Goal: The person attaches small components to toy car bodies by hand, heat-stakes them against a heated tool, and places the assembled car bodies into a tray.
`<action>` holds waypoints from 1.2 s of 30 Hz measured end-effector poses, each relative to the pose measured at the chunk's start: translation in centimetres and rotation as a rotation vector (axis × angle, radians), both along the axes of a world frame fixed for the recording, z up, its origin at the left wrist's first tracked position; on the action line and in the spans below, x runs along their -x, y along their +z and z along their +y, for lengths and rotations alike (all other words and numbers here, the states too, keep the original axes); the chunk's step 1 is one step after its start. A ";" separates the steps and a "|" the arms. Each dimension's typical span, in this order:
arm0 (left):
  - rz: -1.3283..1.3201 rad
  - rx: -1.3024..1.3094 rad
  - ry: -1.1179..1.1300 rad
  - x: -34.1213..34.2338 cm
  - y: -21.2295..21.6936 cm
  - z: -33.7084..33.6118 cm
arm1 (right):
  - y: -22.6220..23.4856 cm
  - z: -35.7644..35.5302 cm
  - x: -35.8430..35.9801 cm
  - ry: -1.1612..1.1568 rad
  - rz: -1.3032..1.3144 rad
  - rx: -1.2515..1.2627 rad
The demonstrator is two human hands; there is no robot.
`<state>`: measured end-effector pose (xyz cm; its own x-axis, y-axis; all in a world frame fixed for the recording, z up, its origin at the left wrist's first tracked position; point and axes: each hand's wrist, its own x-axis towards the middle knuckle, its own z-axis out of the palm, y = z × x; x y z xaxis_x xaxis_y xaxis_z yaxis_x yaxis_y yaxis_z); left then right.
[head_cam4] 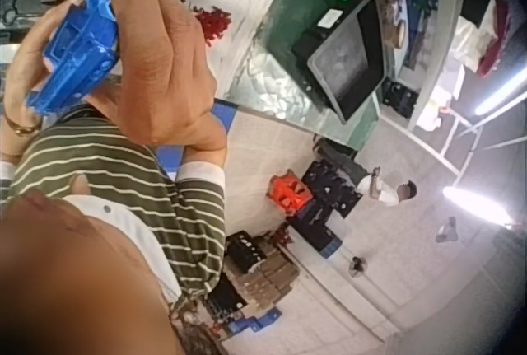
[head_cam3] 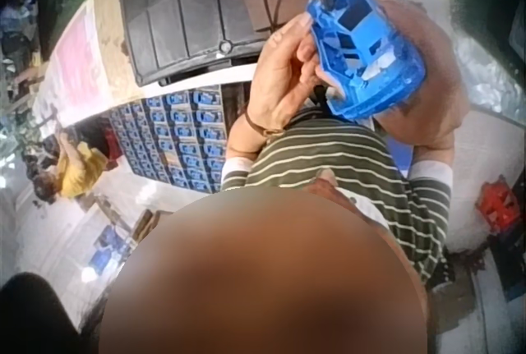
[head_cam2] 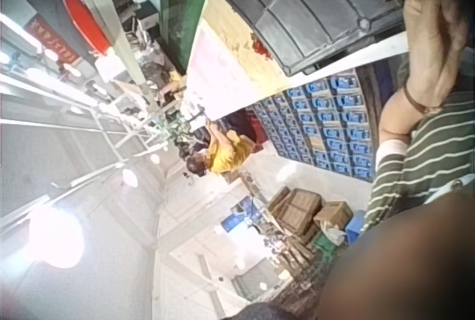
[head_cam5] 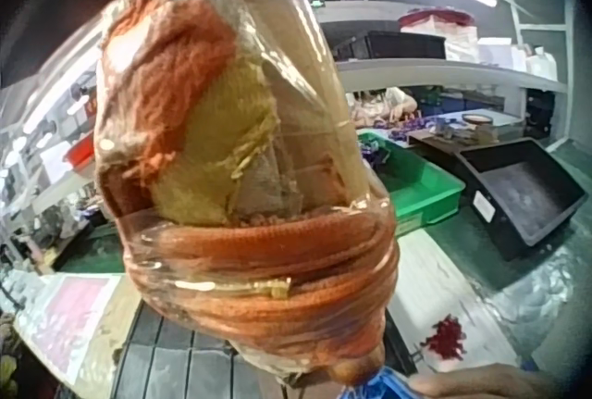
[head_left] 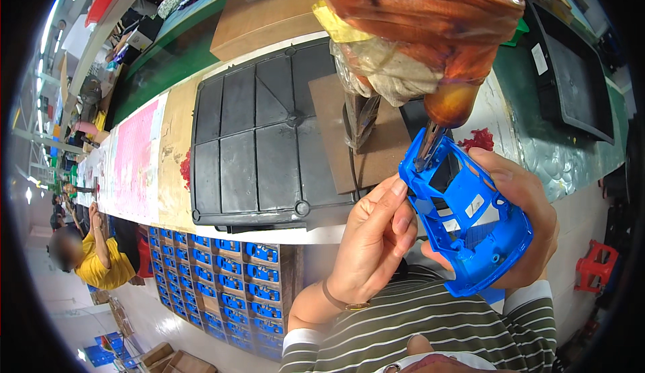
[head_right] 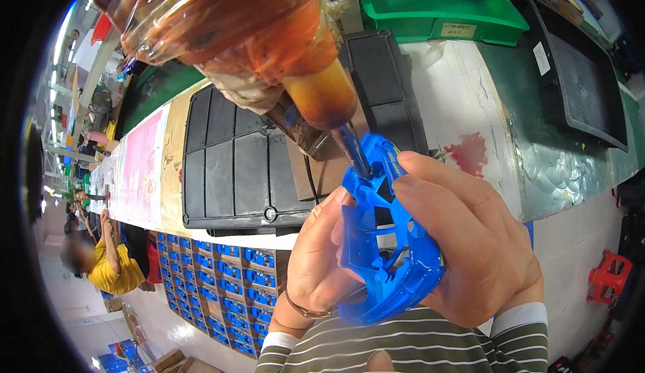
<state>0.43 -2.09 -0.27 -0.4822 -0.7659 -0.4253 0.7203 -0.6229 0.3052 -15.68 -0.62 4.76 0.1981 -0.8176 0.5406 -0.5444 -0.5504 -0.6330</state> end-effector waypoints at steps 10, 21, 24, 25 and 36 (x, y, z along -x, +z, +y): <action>-0.098 -0.004 0.024 0.5 1.0 -0.1 | 0.3 0.0 0.0 -0.040 0.045 0.010; -0.082 -0.033 0.009 0.4 1.2 -0.3 | 0.9 0.2 0.2 -0.080 0.026 -0.122; -0.084 -0.045 0.002 0.3 1.3 -0.5 | 1.0 -0.1 0.2 -0.067 0.040 -0.117; -0.084 -0.049 0.001 0.3 1.2 -0.5 | 1.0 -0.2 0.1 -0.059 0.048 -0.103; -0.071 -0.042 -0.016 0.2 1.2 -0.9 | 0.1 -0.7 -0.2 -0.034 0.025 0.034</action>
